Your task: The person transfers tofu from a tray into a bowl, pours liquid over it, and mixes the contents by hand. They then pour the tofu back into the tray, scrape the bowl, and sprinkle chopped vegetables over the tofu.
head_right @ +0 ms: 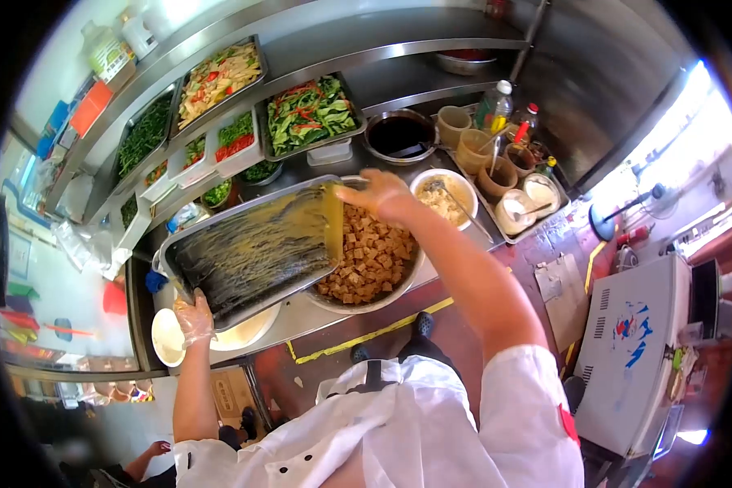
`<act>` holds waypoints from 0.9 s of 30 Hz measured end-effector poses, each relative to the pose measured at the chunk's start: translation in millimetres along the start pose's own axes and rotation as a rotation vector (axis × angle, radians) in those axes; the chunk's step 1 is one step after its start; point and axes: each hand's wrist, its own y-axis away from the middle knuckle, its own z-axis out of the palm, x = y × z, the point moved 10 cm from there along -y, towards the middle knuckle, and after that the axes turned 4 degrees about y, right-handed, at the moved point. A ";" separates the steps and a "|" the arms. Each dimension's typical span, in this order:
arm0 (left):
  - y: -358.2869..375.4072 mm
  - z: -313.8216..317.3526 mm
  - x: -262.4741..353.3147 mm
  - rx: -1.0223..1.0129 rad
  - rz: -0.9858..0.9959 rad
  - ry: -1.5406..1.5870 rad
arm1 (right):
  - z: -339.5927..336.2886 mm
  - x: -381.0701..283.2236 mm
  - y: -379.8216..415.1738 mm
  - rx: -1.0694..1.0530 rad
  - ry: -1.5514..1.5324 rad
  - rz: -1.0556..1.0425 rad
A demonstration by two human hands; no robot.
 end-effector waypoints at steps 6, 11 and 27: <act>-0.8 17.5 16.6 0.016 -0.256 0.347 | -18.0 -57.7 -57.4 -0.279 0.336 -0.203; 22.7 33.2 23.6 0.002 -0.419 0.303 | 3.7 -60.1 -96.9 -0.464 0.380 -0.315; 119.6 63.5 36.2 0.166 -1.065 0.752 | 135.1 -5.4 -111.2 -0.926 0.099 -0.443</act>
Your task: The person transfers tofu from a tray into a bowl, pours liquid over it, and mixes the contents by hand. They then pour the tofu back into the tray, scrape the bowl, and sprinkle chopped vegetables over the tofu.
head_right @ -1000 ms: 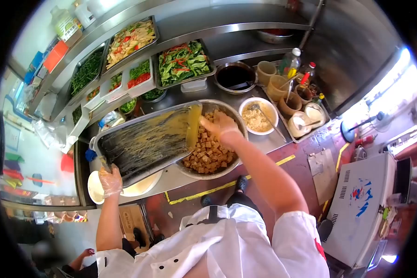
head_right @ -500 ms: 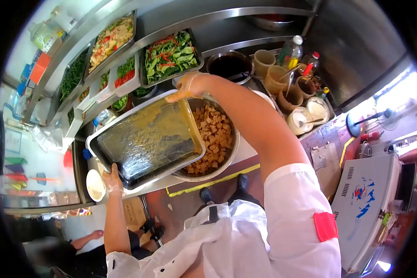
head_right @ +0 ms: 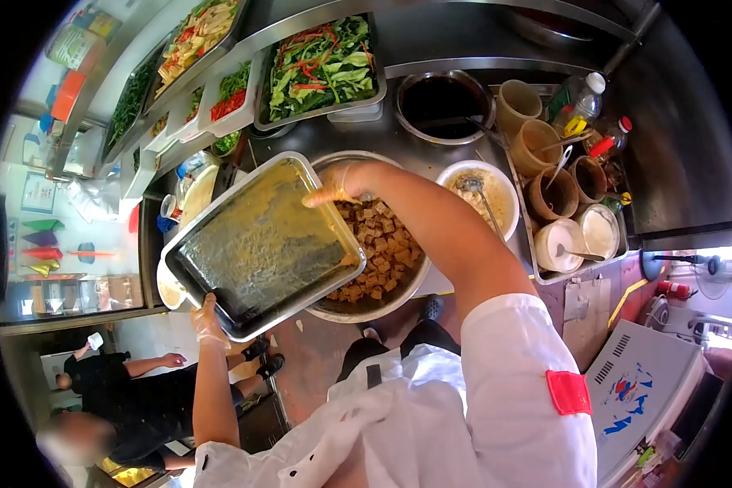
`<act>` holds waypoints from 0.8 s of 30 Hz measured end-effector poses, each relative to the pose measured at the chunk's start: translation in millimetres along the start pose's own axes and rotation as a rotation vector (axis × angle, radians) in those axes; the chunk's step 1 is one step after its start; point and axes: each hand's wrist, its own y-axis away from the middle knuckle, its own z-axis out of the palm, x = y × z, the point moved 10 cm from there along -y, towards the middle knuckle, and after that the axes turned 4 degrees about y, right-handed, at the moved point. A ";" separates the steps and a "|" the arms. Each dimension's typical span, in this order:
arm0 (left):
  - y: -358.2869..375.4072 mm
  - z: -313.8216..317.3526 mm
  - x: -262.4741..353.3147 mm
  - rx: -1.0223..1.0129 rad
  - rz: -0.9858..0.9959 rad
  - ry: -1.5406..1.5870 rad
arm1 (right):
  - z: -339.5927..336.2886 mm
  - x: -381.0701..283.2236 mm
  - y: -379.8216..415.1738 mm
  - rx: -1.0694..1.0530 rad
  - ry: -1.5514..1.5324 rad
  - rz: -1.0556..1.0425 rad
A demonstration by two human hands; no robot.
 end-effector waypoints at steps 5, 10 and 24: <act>-11.6 -10.7 -26.3 0.015 -0.067 0.102 | 30.3 -2.5 8.3 -0.071 0.051 0.004; -22.2 -3.0 -31.5 -0.106 -0.128 0.189 | 42.9 0.1 11.0 -0.010 0.149 0.005; -74.3 0.4 -50.4 -0.231 -0.291 0.243 | 71.4 -41.5 57.5 -0.015 0.003 0.064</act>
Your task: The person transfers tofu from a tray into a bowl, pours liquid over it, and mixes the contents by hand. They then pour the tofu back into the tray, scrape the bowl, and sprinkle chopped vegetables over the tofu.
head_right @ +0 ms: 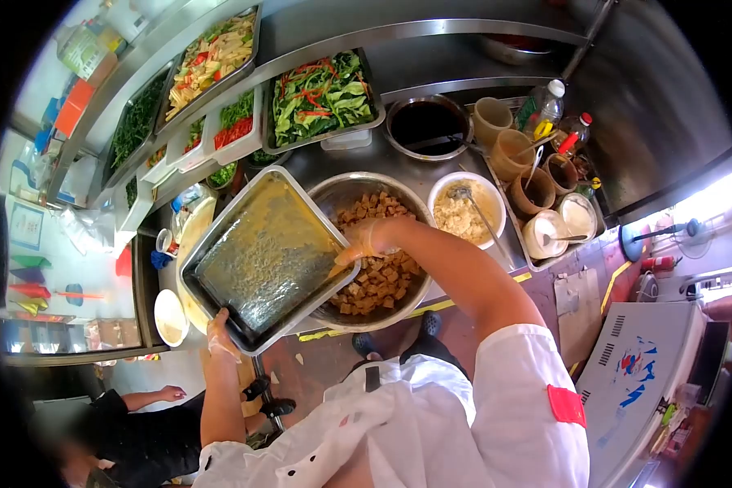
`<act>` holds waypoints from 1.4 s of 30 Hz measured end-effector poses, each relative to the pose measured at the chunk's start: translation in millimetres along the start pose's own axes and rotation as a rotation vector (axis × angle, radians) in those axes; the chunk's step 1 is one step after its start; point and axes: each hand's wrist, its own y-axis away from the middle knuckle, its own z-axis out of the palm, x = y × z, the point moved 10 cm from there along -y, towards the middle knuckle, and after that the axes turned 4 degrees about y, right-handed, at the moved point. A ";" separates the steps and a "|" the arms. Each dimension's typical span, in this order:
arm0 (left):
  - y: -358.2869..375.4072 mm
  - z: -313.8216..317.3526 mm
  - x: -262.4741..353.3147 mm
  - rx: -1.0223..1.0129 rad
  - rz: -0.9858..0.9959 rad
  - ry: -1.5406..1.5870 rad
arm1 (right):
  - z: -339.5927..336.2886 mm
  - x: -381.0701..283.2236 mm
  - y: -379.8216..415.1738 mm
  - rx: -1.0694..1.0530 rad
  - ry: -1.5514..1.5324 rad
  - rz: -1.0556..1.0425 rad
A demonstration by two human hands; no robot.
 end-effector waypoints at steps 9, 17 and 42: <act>-3.1 -9.7 -37.9 -0.013 -0.177 0.069 | 35.2 43.1 -3.1 0.071 -0.040 0.232; 34.4 -10.9 -70.4 0.066 -0.182 0.113 | 26.9 64.7 -7.3 0.429 -0.090 0.336; 13.2 -86.1 -74.1 0.277 -0.062 0.359 | -21.3 -3.1 70.0 0.799 -0.042 0.249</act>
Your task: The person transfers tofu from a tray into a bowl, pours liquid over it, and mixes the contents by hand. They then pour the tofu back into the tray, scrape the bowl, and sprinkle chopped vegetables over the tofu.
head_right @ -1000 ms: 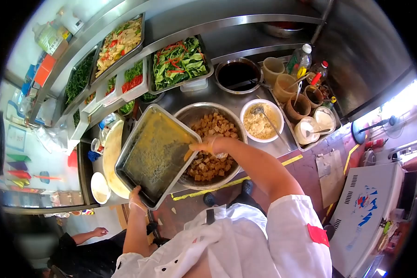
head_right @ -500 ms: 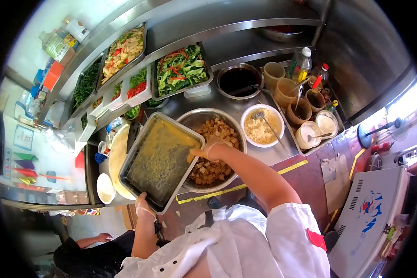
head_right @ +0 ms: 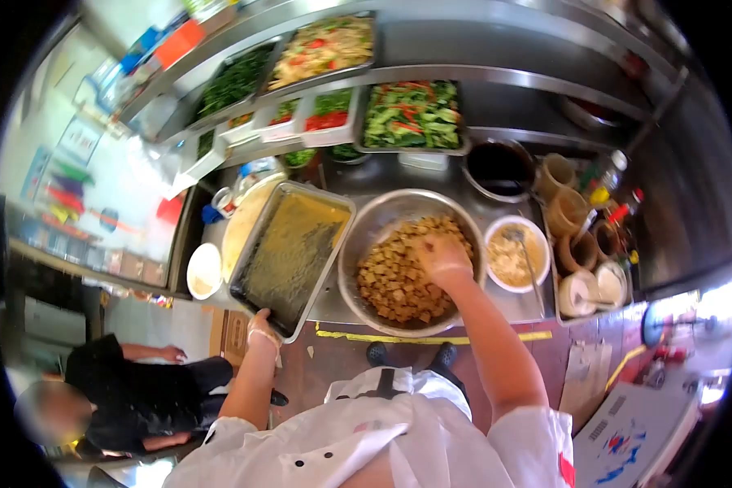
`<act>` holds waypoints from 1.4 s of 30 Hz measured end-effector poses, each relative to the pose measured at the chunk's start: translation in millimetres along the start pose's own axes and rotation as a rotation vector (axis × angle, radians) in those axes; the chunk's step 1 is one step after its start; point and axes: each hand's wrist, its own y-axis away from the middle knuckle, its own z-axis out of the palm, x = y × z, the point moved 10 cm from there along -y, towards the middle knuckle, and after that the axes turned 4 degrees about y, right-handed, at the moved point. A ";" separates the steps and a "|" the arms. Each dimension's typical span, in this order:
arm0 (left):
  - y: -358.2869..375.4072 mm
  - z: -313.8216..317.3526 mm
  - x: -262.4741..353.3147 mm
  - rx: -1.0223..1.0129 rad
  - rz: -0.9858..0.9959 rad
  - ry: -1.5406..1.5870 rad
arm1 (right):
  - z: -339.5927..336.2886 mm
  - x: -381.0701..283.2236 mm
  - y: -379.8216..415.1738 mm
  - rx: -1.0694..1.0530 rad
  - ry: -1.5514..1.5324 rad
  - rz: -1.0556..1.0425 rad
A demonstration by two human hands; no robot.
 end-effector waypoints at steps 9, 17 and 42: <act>-40.6 6.1 10.6 0.255 0.046 -0.117 | 64.1 51.2 13.6 0.008 -0.101 0.249; -26.9 5.3 21.0 0.069 -0.114 -0.177 | -60.4 -60.9 3.6 0.147 -0.294 0.018; 84.3 258.4 -162.6 -0.843 -0.087 -0.516 | -42.0 14.1 19.3 0.195 -0.382 0.196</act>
